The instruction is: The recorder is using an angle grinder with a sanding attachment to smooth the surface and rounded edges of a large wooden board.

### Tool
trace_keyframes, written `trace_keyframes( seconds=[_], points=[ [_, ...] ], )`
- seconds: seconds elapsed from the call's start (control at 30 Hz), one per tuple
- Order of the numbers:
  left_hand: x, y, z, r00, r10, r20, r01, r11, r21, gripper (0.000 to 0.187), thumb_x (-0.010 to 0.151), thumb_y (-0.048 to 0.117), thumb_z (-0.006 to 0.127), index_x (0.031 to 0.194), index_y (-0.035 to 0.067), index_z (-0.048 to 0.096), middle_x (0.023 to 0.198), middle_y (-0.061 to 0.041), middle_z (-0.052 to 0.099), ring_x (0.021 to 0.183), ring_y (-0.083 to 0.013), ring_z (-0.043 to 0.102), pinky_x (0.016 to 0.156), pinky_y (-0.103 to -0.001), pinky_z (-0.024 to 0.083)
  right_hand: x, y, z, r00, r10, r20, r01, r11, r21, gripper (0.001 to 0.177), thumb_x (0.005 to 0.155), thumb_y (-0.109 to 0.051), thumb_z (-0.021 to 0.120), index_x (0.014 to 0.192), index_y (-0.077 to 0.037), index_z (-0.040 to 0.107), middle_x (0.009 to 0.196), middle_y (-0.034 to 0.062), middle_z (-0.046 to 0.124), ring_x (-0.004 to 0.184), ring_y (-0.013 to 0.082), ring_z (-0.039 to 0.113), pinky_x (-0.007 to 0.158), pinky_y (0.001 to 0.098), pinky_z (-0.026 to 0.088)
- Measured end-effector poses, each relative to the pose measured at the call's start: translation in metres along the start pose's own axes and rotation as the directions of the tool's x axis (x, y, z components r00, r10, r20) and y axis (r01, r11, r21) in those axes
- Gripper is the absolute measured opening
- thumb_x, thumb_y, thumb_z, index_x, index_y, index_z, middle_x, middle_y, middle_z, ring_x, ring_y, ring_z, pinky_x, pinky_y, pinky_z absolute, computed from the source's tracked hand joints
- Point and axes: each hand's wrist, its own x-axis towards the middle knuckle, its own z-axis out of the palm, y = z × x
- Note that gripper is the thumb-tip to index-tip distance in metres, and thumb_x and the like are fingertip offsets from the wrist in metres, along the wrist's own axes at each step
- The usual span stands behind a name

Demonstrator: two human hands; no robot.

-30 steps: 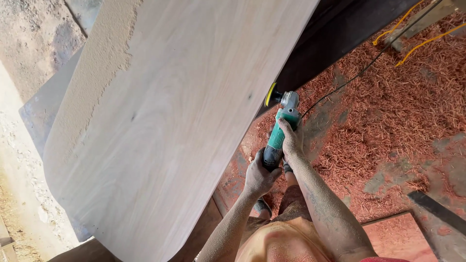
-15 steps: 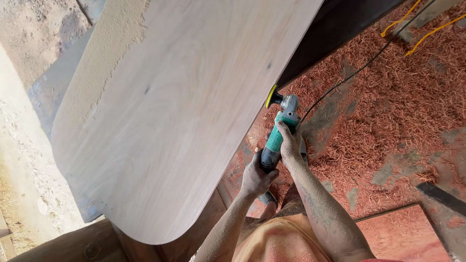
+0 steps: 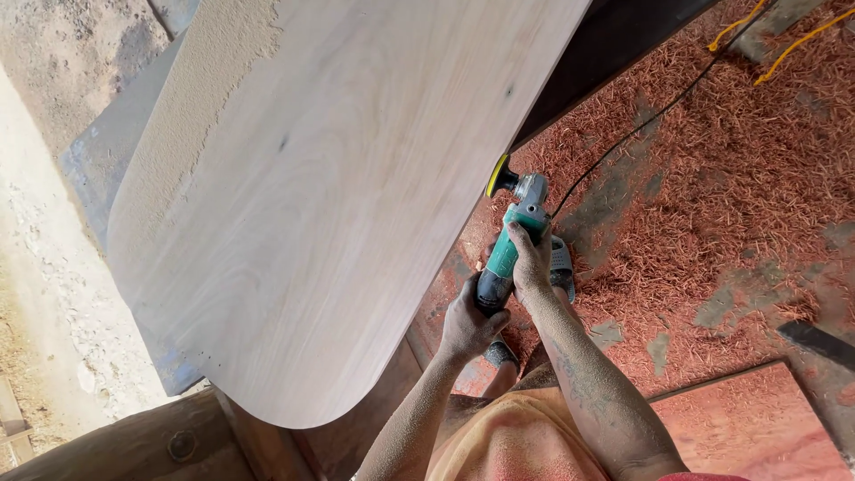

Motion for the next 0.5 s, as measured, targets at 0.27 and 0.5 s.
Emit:
trace_keyframes(
  seconds=[0.27, 0.5],
  points=[
    [-0.018, -0.014, -0.007, 1.000, -0.001, 0.010, 0.001, 1.000, 0.002, 0.083, 0.071, 0.029, 0.080, 0.146, 0.012, 0.047, 0.113, -0.020, 0.074, 0.105, -0.0372, 0.073, 0.088, -0.046, 0.057, -0.019, 0.015, 0.003, 0.999, 0.049, -0.015, -0.048, 0.999, 0.019, 0.055, 0.094, -0.024, 0.067, 0.137, -0.013, 0.035, 0.087, 0.0117, 0.065, 0.071, 0.0234, 0.069, 0.062, 0.0427, 0.062],
    [-0.037, -0.032, -0.012, 1.000, 0.015, 0.001, -0.015, 1.000, 0.024, 0.082, 0.072, 0.025, 0.080, 0.146, 0.012, 0.047, 0.114, -0.021, 0.073, 0.106, -0.0375, 0.073, 0.089, -0.046, 0.058, -0.033, 0.039, 0.000, 0.998, 0.027, -0.050, -0.028, 1.000, -0.008, 0.054, 0.094, -0.023, 0.067, 0.138, -0.014, 0.036, 0.086, 0.0114, 0.064, 0.071, 0.0239, 0.070, 0.063, 0.0420, 0.062]
  ],
)
